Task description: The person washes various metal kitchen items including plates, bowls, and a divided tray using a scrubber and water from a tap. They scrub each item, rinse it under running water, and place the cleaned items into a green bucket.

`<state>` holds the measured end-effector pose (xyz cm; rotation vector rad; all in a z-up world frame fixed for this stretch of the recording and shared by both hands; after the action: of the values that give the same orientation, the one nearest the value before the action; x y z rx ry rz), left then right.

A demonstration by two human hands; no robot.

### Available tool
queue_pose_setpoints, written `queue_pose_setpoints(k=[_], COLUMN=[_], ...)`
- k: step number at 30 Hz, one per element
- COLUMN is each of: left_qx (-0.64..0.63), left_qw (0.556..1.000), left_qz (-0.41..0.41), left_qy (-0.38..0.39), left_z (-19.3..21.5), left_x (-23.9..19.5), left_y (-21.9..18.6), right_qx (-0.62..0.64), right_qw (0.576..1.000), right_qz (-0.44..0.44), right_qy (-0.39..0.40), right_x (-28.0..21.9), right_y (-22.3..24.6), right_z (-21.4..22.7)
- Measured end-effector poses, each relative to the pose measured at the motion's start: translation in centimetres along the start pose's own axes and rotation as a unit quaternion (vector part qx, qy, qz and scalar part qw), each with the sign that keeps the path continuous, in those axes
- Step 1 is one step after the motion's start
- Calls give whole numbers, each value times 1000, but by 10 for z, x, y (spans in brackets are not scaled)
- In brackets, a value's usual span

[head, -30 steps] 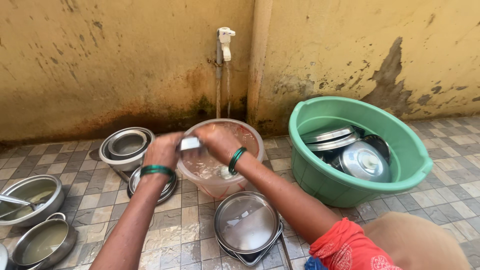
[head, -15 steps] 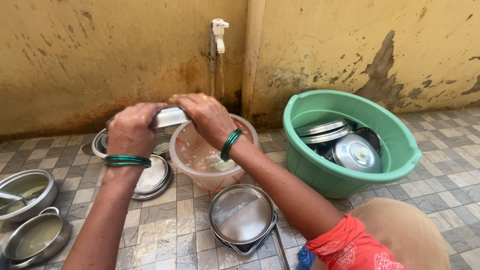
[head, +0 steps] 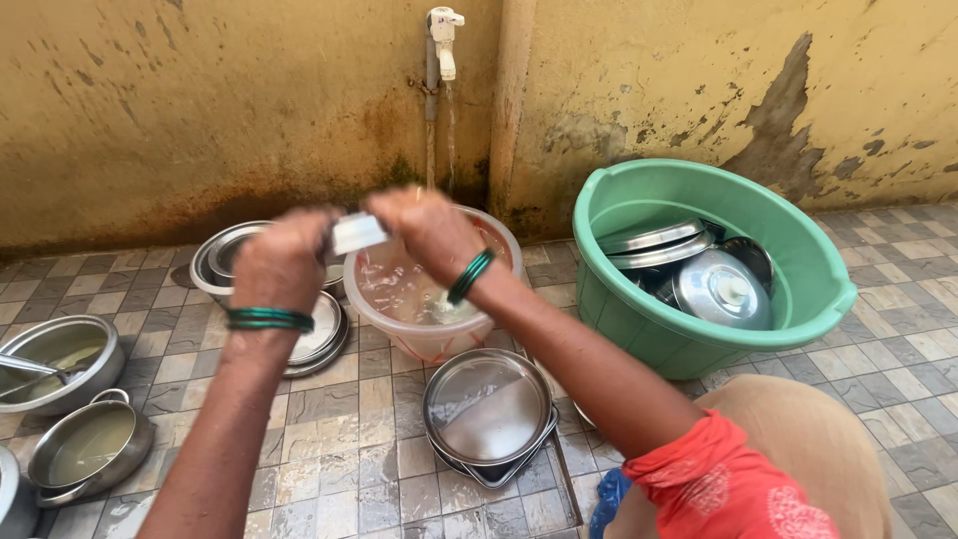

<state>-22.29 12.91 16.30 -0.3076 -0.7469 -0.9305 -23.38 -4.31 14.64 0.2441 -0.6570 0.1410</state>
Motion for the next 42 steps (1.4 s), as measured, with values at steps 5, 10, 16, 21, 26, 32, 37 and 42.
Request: queue_pose_setpoints(k=[5,10,16,21,26,32,37,42], left_qx=[142,-20,-15,93,103,-44,-2,43], left_qw=[967,991,987,982,991,975,991,994], left_qz=[-130,34,58,-108,-76,45,19,-51], left_qy=[-164,128,152,-126,-32,213,133,82], left_z=[36,-30,-34,21,-18,-97,-78,-66], left_x=[11,-15,-22,13,10,-47,-27,6], left_y=[-19,-18,-16,-12,-7,-10,-13,-39], right_qx=[17,-4,11,23,-31,19,17,75], right_qw=[965,998,1000,975,988,995,997,997], right_qz=[104,-41,6,71,36,-31,-46,35], right_qy=[-241,53,-17,-211,-144,93,55,-9], right_x=[2,-36,-39,-1,-12,-60,-48,-40], right_y=[7,-5,3,5,-2,-18,-40,-54], right_z=[43,-19,-2,53,21,-43,-22,9])
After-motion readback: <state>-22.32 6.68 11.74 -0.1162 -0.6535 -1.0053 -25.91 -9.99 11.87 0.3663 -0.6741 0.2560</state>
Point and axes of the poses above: each hand's wrist, its own x-axis towards the middle knuckle, its own z-axis out of the back of the hand, y = z × x, the point moved 5 cm from there along x, towards the middle knuckle, and after that the axes turned 15 degrees about -z, right-handed, at the moved point
